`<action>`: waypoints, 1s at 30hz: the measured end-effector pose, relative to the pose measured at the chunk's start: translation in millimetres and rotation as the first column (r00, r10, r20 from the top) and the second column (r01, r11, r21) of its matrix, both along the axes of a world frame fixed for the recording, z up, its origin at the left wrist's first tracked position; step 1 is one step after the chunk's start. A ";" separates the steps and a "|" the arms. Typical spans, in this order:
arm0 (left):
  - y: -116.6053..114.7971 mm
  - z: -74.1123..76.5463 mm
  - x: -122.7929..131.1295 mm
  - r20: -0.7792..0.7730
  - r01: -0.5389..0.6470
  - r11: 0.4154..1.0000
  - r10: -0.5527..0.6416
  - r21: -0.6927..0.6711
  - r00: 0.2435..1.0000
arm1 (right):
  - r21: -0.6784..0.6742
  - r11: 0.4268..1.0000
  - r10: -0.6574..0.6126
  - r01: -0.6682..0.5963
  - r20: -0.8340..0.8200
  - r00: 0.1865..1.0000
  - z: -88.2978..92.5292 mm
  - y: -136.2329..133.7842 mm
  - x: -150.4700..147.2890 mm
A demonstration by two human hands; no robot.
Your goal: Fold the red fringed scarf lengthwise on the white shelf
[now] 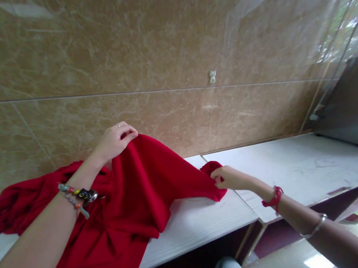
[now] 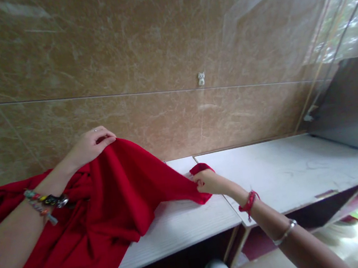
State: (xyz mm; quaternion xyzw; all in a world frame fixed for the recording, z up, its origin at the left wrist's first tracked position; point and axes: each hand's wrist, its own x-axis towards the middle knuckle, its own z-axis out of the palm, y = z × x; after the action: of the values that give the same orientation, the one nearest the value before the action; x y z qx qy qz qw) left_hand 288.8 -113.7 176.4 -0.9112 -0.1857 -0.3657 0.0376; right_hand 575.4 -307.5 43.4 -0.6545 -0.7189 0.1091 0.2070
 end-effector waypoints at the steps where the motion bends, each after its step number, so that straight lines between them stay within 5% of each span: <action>1: 1.5 -1.3 -0.3 -0.010 -0.025 1.000 0.025 0.004 1.000 | -0.030 0.998 0.047 -0.048 -0.027 0.999 -12.4 3.1 -9.3; 7: 33.7 -18.4 -20.6 -0.128 -0.252 0.967 0.255 0.042 0.958 | 0.010 1.000 -0.002 0.004 -0.215 0.977 -60.9 30.4 -29.7; 11: 53.7 -37.6 -40.9 -0.480 -0.396 0.918 0.355 0.016 0.802 | 0.090 0.991 -0.064 0.101 -0.350 0.935 -46.0 42.2 -12.6; 14: 34.9 -58.6 -22.7 -0.698 -0.345 0.925 0.140 -0.161 0.702 | 0.192 0.977 -0.002 0.095 -0.433 0.901 -16.7 44.1 -12.6; 16: 7.4 -73.4 7.7 -0.613 -0.139 0.930 -0.107 -0.340 0.783 | 0.229 0.971 0.031 0.073 -0.418 0.908 2.6 43.6 -21.9; 19: -34.1 -89.5 57.3 -0.378 0.131 0.793 -0.420 -0.595 0.825 | 0.270 0.960 0.011 0.075 -0.303 0.953 23.7 40.8 -37.4; 22: -52.9 -93.6 83.5 -0.248 0.206 0.758 -0.437 -0.619 0.865 | 0.322 0.940 -0.035 0.117 -0.250 0.968 33.0 34.5 -41.4; 26: -49.9 -82.9 82.1 -0.097 0.246 0.780 -0.363 -0.575 0.927 | 0.161 0.986 -0.015 0.049 -0.207 0.978 29.4 26.1 -36.9; 30: -53.8 -60.5 72.7 -0.040 0.284 0.863 -0.330 -0.418 0.943 | -0.142 0.982 -0.090 0.122 0.214 0.973 10.6 31.4 -46.9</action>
State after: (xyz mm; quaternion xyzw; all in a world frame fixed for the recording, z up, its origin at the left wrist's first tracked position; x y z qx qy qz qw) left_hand 361.5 -167.5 115.9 -0.9356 -0.1075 -0.2696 -0.2010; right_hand 528.5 -276.1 53.9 -0.7139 -0.6899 0.0845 0.0852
